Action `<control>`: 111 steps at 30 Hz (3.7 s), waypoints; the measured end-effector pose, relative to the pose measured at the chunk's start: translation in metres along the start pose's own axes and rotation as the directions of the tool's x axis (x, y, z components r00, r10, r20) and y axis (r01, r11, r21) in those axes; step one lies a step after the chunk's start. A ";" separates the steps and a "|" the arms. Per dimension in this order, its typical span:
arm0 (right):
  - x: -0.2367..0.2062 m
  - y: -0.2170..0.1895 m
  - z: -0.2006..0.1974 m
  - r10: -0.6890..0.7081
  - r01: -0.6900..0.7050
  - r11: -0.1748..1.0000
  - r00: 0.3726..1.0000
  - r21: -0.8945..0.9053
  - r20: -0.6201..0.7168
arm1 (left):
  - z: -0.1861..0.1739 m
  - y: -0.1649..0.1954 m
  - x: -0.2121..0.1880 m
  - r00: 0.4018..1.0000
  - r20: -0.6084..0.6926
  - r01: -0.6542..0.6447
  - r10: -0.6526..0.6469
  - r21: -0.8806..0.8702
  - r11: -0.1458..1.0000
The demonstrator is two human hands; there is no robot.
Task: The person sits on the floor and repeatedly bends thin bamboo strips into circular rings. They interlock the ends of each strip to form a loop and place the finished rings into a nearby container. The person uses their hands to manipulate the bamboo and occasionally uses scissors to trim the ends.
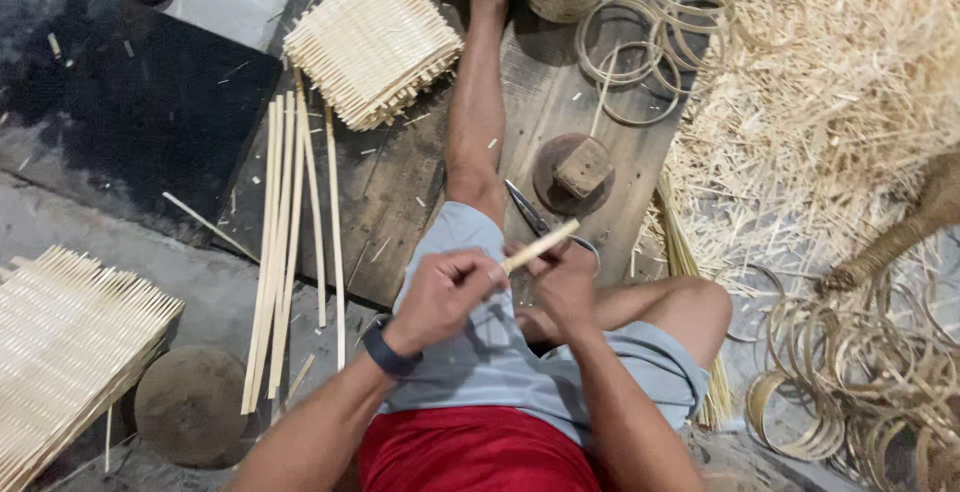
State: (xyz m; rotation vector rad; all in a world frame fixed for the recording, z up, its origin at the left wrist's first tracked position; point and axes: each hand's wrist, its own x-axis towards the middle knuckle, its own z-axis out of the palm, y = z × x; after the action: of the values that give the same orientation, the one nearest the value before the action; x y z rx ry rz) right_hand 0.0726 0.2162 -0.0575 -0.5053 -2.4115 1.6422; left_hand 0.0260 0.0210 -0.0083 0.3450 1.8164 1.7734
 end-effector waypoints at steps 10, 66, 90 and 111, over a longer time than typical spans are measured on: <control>-0.008 -0.020 0.002 -0.196 0.202 0.958 0.979 -0.201 0.053 | 0.010 0.000 0.001 0.975 -0.019 -0.221 0.222 0.059 0.973; -0.007 0.006 -0.022 -0.093 -0.259 0.753 0.868 0.605 0.487 | 0.047 0.006 -0.020 0.943 0.322 -0.073 0.086 -0.054 0.996; -0.059 0.068 -0.213 0.153 -0.544 0.736 0.713 -0.402 -0.685 | -0.050 0.000 0.020 0.879 -0.477 -0.087 -0.002 -0.165 0.982; 0.022 0.014 -0.029 0.064 -0.167 0.940 0.943 0.297 0.326 | 0.035 0.016 0.002 0.967 0.253 0.007 0.019 -0.104 0.995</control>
State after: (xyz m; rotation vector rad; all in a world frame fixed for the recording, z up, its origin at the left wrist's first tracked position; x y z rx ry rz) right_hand 0.0648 0.2545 -0.0603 -0.3611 -2.2747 2.2687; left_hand 0.0408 0.0523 0.0084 0.5117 1.5402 1.7322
